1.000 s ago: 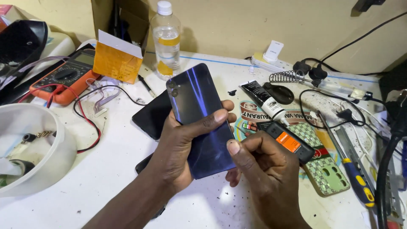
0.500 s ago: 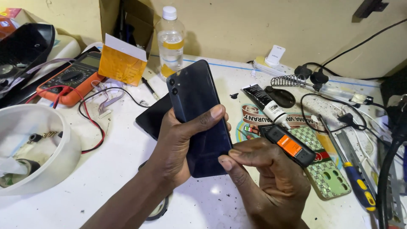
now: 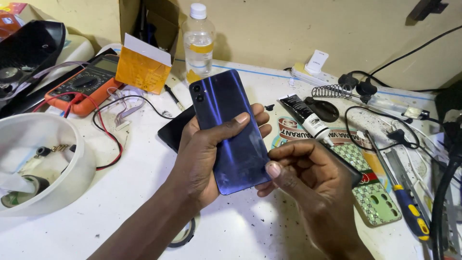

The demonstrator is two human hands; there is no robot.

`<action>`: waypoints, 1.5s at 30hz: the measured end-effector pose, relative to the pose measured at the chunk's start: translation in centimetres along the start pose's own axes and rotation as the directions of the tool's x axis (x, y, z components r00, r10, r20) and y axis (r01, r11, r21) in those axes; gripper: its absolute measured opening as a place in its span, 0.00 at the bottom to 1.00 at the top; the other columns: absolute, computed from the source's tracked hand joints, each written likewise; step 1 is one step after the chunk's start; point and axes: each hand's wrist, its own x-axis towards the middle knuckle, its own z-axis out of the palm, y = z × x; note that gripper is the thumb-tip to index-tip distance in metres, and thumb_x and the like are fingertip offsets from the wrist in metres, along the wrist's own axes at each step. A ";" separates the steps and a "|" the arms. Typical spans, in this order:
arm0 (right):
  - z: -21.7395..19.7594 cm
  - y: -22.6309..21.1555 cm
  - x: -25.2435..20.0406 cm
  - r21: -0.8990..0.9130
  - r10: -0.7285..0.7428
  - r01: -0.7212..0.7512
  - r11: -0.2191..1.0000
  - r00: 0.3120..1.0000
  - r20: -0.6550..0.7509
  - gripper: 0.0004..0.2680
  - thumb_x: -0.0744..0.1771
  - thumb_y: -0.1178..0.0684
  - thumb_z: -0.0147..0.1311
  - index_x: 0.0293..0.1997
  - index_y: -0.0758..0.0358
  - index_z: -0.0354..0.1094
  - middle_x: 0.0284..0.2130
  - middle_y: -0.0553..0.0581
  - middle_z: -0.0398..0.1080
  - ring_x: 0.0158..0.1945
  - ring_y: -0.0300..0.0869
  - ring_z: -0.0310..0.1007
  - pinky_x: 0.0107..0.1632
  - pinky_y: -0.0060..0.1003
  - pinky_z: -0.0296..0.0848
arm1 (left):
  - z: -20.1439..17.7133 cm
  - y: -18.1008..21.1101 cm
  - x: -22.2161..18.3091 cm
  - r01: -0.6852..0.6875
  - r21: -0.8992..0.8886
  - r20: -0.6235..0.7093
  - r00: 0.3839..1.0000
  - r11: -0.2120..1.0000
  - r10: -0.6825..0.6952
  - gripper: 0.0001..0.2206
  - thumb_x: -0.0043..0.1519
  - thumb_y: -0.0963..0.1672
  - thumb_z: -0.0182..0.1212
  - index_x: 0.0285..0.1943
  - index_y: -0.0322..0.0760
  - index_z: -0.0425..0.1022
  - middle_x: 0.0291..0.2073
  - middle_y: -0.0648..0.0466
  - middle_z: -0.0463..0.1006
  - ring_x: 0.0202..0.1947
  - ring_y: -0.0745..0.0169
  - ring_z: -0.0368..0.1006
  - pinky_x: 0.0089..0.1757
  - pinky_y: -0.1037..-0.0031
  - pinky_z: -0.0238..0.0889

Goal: Assembling a smartphone by snapping the back cover onto the chassis and inspecting the fit.

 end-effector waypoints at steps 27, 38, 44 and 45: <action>-0.4 4.1 0.0 -0.218 0.064 -0.029 0.975 0.985 0.157 0.20 0.53 0.61 0.80 0.27 0.58 0.59 0.26 0.50 0.64 0.30 0.35 0.60 0.31 0.31 0.60 | -1.6 -2.3 1.0 0.223 -0.110 0.062 0.974 0.969 -0.217 0.18 0.63 0.52 0.58 0.45 0.31 0.76 0.35 0.46 0.77 0.30 0.54 0.71 0.37 0.67 0.67; -0.4 1.2 -0.1 -0.472 -0.398 0.472 0.744 0.881 0.255 0.12 0.60 0.56 0.70 0.40 0.59 0.68 0.34 0.54 0.67 0.36 0.36 0.67 0.37 0.26 0.73 | -2.6 -1.8 2.5 0.225 -0.323 0.053 0.974 0.919 -0.219 0.16 0.64 0.53 0.57 0.45 0.36 0.71 0.37 0.45 0.76 0.40 0.40 0.77 0.46 0.58 0.72; -0.4 -0.3 0.1 -0.587 -0.643 0.657 0.474 0.713 0.279 0.09 0.59 0.56 0.71 0.35 0.63 0.73 0.32 0.58 0.74 0.39 0.44 0.76 0.47 0.35 0.74 | -2.1 -1.8 2.0 0.251 -0.334 0.005 0.964 0.909 -0.265 0.19 0.66 0.55 0.53 0.46 0.37 0.67 0.39 0.42 0.74 0.43 0.35 0.76 0.49 0.55 0.72; -0.4 -0.2 0.0 -0.595 -0.654 0.655 0.465 0.707 0.268 0.09 0.59 0.57 0.72 0.34 0.63 0.72 0.31 0.57 0.75 0.39 0.44 0.77 0.48 0.35 0.73 | -2.2 -1.9 1.8 0.264 -0.325 0.004 0.961 0.908 -0.277 0.20 0.66 0.55 0.53 0.48 0.36 0.66 0.39 0.42 0.74 0.44 0.34 0.76 0.49 0.55 0.72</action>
